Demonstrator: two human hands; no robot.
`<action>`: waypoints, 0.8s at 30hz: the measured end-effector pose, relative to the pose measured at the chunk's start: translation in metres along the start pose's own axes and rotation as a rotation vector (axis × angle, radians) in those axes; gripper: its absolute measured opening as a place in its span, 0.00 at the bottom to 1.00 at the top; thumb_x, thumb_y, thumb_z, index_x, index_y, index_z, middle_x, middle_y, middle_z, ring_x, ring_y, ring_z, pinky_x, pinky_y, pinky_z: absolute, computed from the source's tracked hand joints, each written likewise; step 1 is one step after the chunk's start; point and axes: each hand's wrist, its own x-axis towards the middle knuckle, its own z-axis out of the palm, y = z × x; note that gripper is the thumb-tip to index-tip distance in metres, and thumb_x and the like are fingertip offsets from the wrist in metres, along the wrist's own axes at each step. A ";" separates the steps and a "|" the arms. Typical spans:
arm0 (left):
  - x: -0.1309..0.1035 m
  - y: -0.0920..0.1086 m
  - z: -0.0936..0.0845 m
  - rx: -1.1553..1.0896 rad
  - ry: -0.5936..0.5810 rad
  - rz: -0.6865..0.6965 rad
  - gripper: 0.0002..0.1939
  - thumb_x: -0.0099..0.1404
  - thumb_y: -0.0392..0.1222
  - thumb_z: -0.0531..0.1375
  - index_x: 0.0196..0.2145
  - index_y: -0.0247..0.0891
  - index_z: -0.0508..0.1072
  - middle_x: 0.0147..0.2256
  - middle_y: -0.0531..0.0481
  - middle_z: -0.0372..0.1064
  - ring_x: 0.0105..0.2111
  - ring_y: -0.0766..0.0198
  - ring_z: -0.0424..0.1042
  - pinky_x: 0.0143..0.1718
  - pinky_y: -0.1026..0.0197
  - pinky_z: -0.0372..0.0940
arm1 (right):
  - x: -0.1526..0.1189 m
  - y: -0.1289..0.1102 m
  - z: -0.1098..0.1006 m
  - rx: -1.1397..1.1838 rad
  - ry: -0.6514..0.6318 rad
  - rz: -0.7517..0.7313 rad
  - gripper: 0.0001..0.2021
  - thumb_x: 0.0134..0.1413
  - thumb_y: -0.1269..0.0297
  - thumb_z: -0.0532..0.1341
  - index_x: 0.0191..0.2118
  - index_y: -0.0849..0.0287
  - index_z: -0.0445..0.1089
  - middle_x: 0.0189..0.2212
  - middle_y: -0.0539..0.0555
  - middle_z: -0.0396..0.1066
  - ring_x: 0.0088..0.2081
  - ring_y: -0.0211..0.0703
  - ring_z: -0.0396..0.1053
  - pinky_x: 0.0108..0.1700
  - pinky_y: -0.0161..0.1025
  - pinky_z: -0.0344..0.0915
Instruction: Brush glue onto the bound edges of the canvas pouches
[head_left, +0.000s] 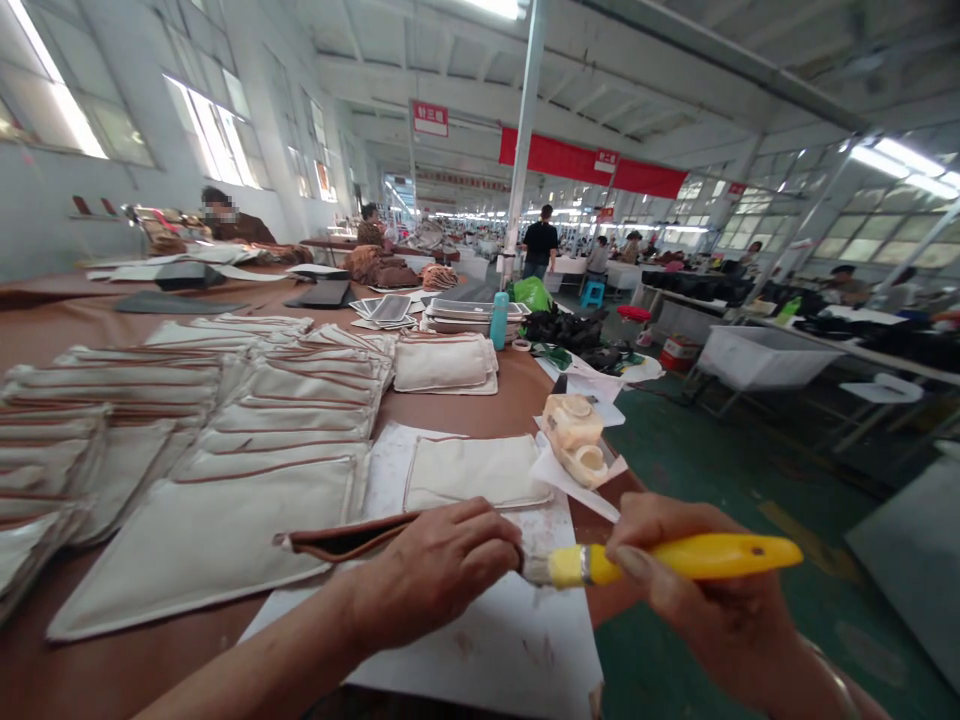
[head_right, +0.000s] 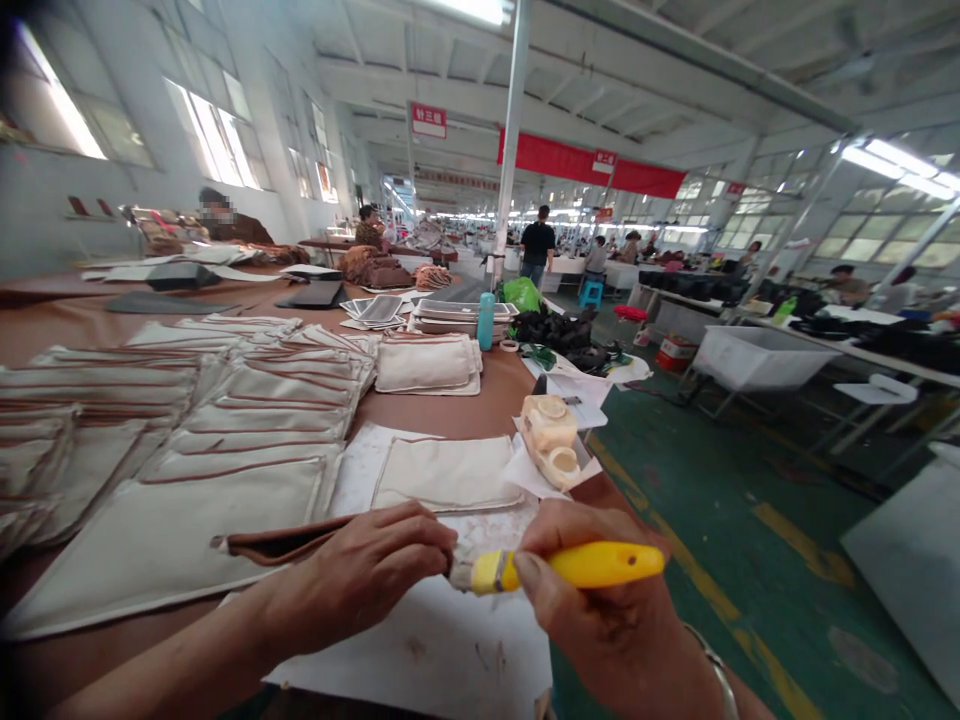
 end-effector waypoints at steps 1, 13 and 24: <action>-0.001 0.001 0.000 -0.003 0.013 0.008 0.08 0.74 0.31 0.51 0.40 0.38 0.68 0.43 0.50 0.75 0.39 0.65 0.70 0.44 0.64 0.66 | 0.000 -0.003 -0.002 -0.033 -0.040 -0.013 0.05 0.61 0.65 0.64 0.33 0.55 0.74 0.28 0.53 0.73 0.29 0.45 0.71 0.31 0.37 0.68; -0.010 0.003 0.004 -0.035 0.085 0.007 0.09 0.75 0.33 0.49 0.43 0.38 0.68 0.44 0.46 0.75 0.41 0.64 0.72 0.47 0.62 0.67 | -0.001 -0.008 -0.004 -0.166 -0.118 -0.090 0.03 0.62 0.66 0.63 0.36 0.51 0.72 0.29 0.51 0.73 0.30 0.44 0.72 0.32 0.38 0.69; -0.016 0.006 0.004 -0.053 0.062 -0.019 0.10 0.75 0.34 0.49 0.44 0.38 0.69 0.45 0.46 0.75 0.43 0.63 0.72 0.49 0.62 0.67 | -0.002 -0.011 0.017 -0.125 -0.121 -0.208 0.09 0.55 0.74 0.63 0.36 0.49 0.69 0.27 0.47 0.73 0.28 0.42 0.73 0.32 0.38 0.70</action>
